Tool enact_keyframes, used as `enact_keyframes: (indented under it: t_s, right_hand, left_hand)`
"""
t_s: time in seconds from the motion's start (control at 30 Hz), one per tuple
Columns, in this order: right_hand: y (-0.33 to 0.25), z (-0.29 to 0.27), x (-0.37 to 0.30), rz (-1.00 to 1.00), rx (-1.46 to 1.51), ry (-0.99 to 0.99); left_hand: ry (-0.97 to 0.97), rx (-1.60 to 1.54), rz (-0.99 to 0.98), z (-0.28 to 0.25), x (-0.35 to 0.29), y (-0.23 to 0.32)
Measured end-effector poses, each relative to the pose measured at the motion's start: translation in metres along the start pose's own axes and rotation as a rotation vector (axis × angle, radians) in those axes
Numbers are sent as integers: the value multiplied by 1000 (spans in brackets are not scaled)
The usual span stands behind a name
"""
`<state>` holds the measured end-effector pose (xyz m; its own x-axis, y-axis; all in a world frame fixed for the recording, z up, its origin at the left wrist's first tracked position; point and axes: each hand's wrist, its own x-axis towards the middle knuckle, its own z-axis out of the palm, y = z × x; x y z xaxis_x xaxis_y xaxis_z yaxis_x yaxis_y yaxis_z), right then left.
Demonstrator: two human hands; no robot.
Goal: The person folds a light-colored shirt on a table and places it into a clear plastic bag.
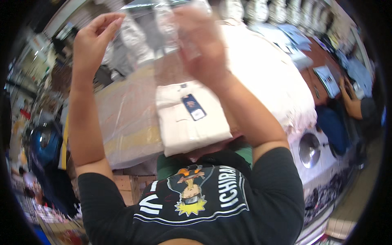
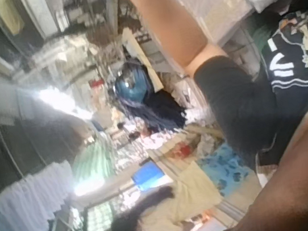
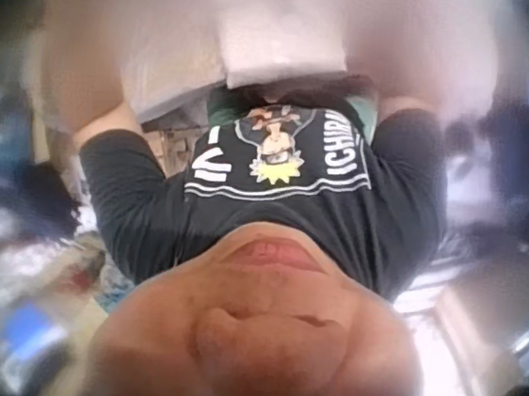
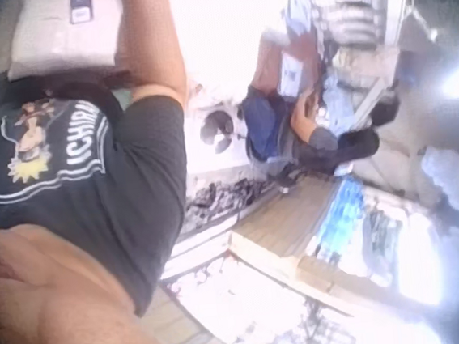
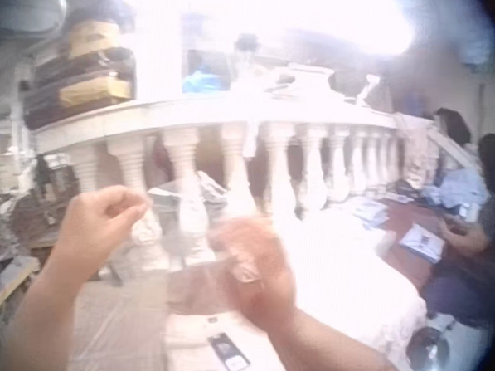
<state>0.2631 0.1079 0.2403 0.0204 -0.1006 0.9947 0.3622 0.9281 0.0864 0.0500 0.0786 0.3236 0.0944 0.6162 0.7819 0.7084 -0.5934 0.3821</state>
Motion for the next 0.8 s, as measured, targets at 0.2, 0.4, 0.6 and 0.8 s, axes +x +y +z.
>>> enact_keyframes:
  t_s: [0.2,0.4,0.6,0.8]
  right_hand:
    - [-16,10,-15,384,-343,-1010]
    - [17,2,-47,1023,680,-664]
    - [45,30,-100,1444,1572,645]
    - [66,-6,-119,1433,1141,571]
  left_hand:
    - [-37,-6,130,36,-39,52]
    - [-81,-48,274,82,-97,79]
    - [-178,-239,186,135,-174,78]
    - [-581,-249,107,117,-201,74]
